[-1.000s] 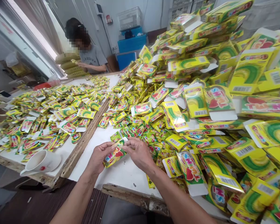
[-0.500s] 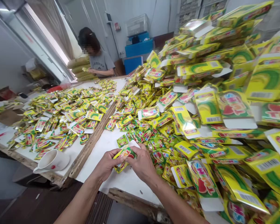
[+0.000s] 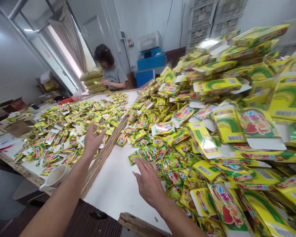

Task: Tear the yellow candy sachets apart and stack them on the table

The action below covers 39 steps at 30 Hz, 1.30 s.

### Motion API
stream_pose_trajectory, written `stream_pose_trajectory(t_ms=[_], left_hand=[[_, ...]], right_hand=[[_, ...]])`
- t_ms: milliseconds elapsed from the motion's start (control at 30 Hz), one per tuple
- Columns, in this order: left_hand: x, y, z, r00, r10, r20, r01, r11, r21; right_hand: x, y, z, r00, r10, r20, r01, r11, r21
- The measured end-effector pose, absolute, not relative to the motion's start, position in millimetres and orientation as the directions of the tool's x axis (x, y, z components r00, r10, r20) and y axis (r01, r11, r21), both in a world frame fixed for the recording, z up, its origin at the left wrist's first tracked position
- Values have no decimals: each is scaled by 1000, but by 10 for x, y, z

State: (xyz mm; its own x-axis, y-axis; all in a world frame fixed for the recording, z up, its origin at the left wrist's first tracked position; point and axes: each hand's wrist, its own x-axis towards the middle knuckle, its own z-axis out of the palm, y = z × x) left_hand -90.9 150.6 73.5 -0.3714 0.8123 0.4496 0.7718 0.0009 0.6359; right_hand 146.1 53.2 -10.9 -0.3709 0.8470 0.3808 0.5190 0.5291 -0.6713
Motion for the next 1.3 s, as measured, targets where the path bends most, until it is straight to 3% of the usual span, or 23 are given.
stream_pose_trajectory(t_ms=[100,267,467,600,700,833,933,1000,1067,1133,1233,1300], left_hand=[[-642,1576,500,-175,954,245,854,23,520],[-383,1715,202,-4,980,197,954,-55,293],[-237,1724,99,128,987,99,973,-145,182],[-236,1581,81,117,993,25,980,-120,159],[-251,1497,107,54,998,24,973,-58,224],[-120,1519,158,4,997,82,948,-30,317],[17,1592,183,15,997,75,958,-36,284],[51,1609,194,-5,996,85,958,-19,284],[24,1585,214,-13,994,108,960,-18,280],[-41,1539,251,7,995,100,972,-30,233],[-99,1487,346,11,999,41,991,-16,132],[-34,1488,412,-5,996,93,995,-4,96]], right_hand=[[1404,509,-124,-446,818,362,577,572,-583],[1312,573,15,-563,774,290,639,630,-441],[1085,852,121,-623,761,184,722,649,-240],[1166,783,62,-663,732,160,708,682,-185],[1362,662,6,-619,771,153,729,636,-253],[1603,608,-59,-337,928,157,732,363,-576],[1705,655,-71,-125,991,53,543,113,-832],[1750,704,-62,-61,996,-71,351,-45,-935],[1787,747,-48,-68,987,-143,161,-130,-978],[1815,767,-26,-75,990,-120,69,-115,-991],[1841,742,34,-11,1000,-15,172,-13,-985],[1852,708,89,31,999,29,316,18,-949]])
